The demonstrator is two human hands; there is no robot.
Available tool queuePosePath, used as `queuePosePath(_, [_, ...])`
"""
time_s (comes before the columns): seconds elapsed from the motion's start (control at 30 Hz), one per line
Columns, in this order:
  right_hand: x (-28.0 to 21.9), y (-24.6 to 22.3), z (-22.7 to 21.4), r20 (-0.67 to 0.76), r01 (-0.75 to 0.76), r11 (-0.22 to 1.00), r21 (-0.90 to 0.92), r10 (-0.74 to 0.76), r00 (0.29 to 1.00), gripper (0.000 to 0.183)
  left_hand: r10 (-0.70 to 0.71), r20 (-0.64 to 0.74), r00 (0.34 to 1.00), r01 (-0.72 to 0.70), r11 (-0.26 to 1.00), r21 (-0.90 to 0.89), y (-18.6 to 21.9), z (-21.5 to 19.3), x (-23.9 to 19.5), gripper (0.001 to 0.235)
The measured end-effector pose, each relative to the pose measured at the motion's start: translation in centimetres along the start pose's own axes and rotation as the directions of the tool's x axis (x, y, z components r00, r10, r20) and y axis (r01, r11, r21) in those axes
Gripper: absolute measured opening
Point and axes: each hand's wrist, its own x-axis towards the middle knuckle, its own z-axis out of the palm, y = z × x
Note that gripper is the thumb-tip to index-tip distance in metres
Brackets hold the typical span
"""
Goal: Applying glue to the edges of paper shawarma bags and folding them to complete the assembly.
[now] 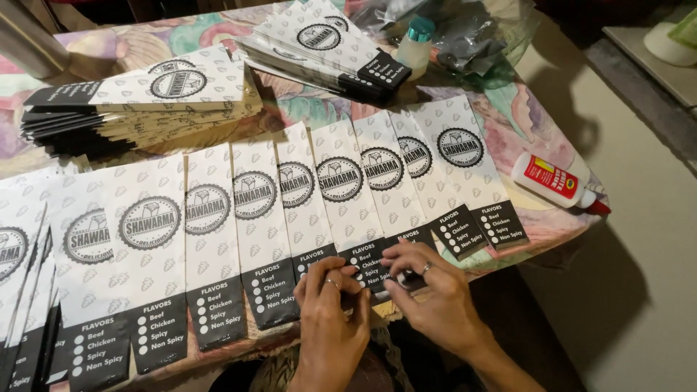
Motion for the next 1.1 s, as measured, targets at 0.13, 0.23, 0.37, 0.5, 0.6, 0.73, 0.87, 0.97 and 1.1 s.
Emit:
queuePosePath(0.13, [-0.7, 0.8, 0.5, -0.001, -0.004, 0.998, -0.062, 0.004, 1.000, 0.025, -0.044, 0.024, 0.999, 0.045, 0.999, -0.017, 0.3, 0.1, -0.1, 0.024])
queuePosePath(0.23, [-0.4, 0.2, -0.1, -0.004, 0.000, 1.000, -0.005, 0.000, 1.000, 0.018, -0.089, 0.081, 0.993, 0.092, 0.995, -0.038, 0.6, -0.3, -0.2, 0.031])
queuePosePath(0.37, [0.4, -0.8, -0.2, -0.039, 0.029, 0.999, 0.021, -0.028, 0.999, 0.012, -0.041, -0.008, 0.999, 0.040, 0.999, -0.018, 0.9, 0.0, 0.1, 0.019])
queuePosePath(0.5, [0.2, -1.0, -0.3, -0.001, 0.062, 0.998, -0.032, -0.062, 0.998, 0.019, 0.027, -0.089, 0.996, -0.017, 0.994, 0.107, 1.0, 1.3, 0.2, 0.040])
queuePosePath(0.6, [0.2, -1.3, -0.2, -0.029, 0.048, 0.999, -0.005, -0.048, 0.998, 0.014, 0.072, -0.128, 0.989, -0.064, 0.996, 0.065, 0.7, 1.7, -0.4, 0.021])
queuePosePath(0.73, [0.3, -1.8, 0.0, -0.023, 0.066, 0.997, -0.047, -0.067, 0.997, 0.015, 0.176, -0.153, 0.972, -0.178, 0.984, -0.002, 1.4, 0.6, -0.8, 0.034])
queuePosePath(0.87, [-0.3, -1.9, 0.5, -0.069, 0.104, 0.974, -0.203, -0.120, 0.990, 0.023, 0.273, -0.201, 0.941, -0.305, 0.940, -0.151, 1.1, -1.5, -2.0, 0.030])
queuePosePath(0.97, [-0.8, -1.9, 1.5, -0.074, 0.174, 0.953, -0.248, -0.198, 0.977, 0.023, 0.264, -0.246, 0.932, -0.261, 0.964, 0.049, -0.6, -3.9, -2.7, 0.008])
queuePosePath(1.1, [-0.7, -2.3, 3.3, 0.101, 0.289, 0.957, -0.018, -0.286, 0.953, 0.038, 0.307, -0.183, 0.934, -0.304, 0.952, 0.046, -2.1, -6.9, -1.9, 0.016])
